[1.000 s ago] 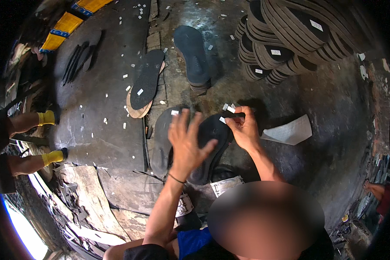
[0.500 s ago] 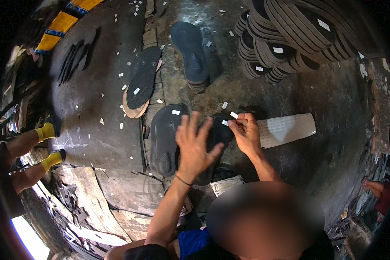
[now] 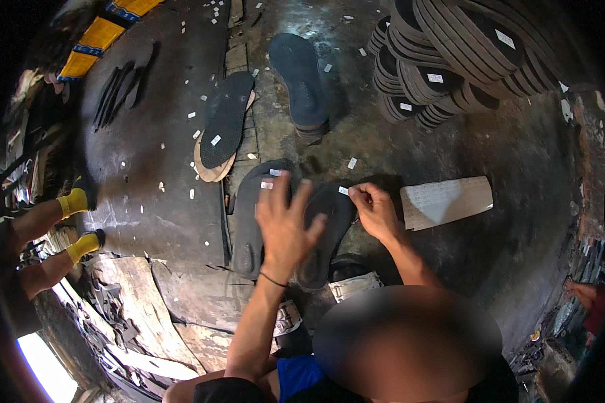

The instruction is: The person sits on the floor and applies small white labels to black shoe soles one at a time. They peel labels from a sheet, press them onto each sole, and stack the labeled soles into a pile.

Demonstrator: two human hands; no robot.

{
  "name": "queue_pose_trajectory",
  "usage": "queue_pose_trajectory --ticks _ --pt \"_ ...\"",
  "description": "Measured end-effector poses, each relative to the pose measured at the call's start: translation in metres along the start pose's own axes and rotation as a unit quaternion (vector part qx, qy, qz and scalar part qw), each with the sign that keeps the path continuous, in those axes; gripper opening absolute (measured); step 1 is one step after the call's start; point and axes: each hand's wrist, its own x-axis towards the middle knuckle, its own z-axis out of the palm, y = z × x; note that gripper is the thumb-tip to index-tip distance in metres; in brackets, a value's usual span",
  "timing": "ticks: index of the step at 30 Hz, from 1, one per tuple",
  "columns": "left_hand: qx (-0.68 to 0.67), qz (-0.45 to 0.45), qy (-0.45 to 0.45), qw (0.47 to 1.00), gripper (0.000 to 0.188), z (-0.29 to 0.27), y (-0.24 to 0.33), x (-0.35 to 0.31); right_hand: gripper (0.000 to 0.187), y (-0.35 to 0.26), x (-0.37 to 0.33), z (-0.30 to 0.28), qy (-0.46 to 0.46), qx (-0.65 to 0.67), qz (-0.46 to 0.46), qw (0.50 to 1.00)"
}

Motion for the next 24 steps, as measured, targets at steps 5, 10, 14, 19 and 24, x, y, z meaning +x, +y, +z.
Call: queue_pose_trajectory --ticks 5,10,14,19,24 --pt "-0.085 -0.001 -0.073 0.994 0.087 0.048 0.030 -0.015 0.023 -0.002 0.003 0.022 0.092 -0.097 -0.135 0.982" --pt "-0.103 0.012 -0.011 0.995 0.076 0.040 0.020 -0.014 0.029 -0.019 0.004 -0.029 0.077 -0.091 -0.103 0.987" --pt "-0.068 -0.074 0.094 0.990 0.072 -0.004 -0.023 -0.005 0.080 -0.003 -0.010 -0.136 -0.046 -0.377 -0.144 0.914" --pt "0.001 -0.086 0.089 0.992 0.071 -0.023 -0.049 -0.001 0.077 0.018 -0.022 -0.173 -0.088 -0.458 -0.066 0.882" --pt "-0.358 -0.087 -0.054 0.928 0.082 -0.013 0.010 -0.006 0.026 -0.042 -0.017 -0.162 0.002 -0.193 -0.112 0.975"
